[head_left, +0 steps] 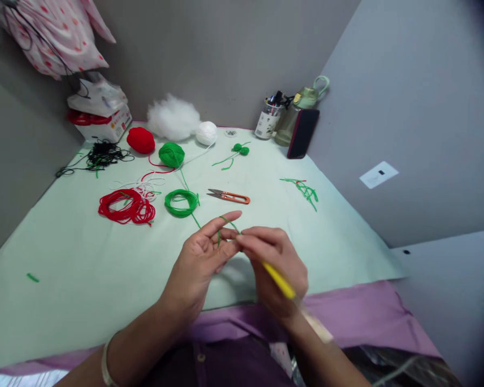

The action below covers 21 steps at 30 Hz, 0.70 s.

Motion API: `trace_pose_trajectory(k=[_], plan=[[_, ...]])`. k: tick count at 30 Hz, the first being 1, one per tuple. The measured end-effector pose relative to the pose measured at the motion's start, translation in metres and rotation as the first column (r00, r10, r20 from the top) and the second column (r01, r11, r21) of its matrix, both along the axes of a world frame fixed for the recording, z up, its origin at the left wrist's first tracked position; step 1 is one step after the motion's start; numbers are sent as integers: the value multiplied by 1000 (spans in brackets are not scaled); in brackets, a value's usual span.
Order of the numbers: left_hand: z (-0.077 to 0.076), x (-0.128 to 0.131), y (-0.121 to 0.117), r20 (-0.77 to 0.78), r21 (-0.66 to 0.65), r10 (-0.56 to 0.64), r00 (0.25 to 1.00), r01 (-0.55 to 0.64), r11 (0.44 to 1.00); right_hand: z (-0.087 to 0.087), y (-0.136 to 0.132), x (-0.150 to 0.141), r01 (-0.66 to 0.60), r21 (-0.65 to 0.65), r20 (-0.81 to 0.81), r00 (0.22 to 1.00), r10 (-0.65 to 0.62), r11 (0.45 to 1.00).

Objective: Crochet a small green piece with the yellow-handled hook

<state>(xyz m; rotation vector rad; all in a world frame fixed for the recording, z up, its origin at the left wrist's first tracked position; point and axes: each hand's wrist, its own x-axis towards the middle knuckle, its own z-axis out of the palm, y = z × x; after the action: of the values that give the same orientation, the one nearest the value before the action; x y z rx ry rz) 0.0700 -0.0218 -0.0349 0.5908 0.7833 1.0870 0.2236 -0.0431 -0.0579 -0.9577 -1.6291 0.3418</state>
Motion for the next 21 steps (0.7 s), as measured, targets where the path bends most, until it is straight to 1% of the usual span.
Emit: trace_pose_trajectory(k=[1,2,3,4,5,7,8,10,13,17,21], plan=[[0,0,1,34,-39,-22,999,23,999,0,-1,1,19,36,65,998,-21,999],[0,-2,2,70,-73,-50,996,55,996,0,0,2,22,42,74,997,-26,999],[1,-3,4,100,-95,-76,992,85,992,1,1,3,26,24,10,1000,-27,999],[0,-5,5,117,-106,-91,989,103,989,2,3,4,12,-25,-98,995,-14,1000],[0,-7,6,113,-102,-90,989,102,990,2,5,4,-19,-81,-223,975,1,997],[-1,-10,6,50,-56,-63,997,66,996,2,10,5,-139,-160,-414,908,61,977],[-2,-11,6,1,-19,-47,999,47,999,1,12,5,-196,-178,-462,882,94,964],[-4,-10,4,-101,59,-19,995,25,998,-1,14,4,-251,-190,-472,871,136,949],[-7,-7,1,-171,117,4,985,17,993,-3,13,2,-222,-208,-435,893,114,953],[-5,-4,1,-104,83,-5,995,14,996,-3,11,3,-236,-223,-442,889,118,946],[0,-3,2,-42,33,-53,998,54,998,-2,11,3,-241,-198,-447,885,131,950]])
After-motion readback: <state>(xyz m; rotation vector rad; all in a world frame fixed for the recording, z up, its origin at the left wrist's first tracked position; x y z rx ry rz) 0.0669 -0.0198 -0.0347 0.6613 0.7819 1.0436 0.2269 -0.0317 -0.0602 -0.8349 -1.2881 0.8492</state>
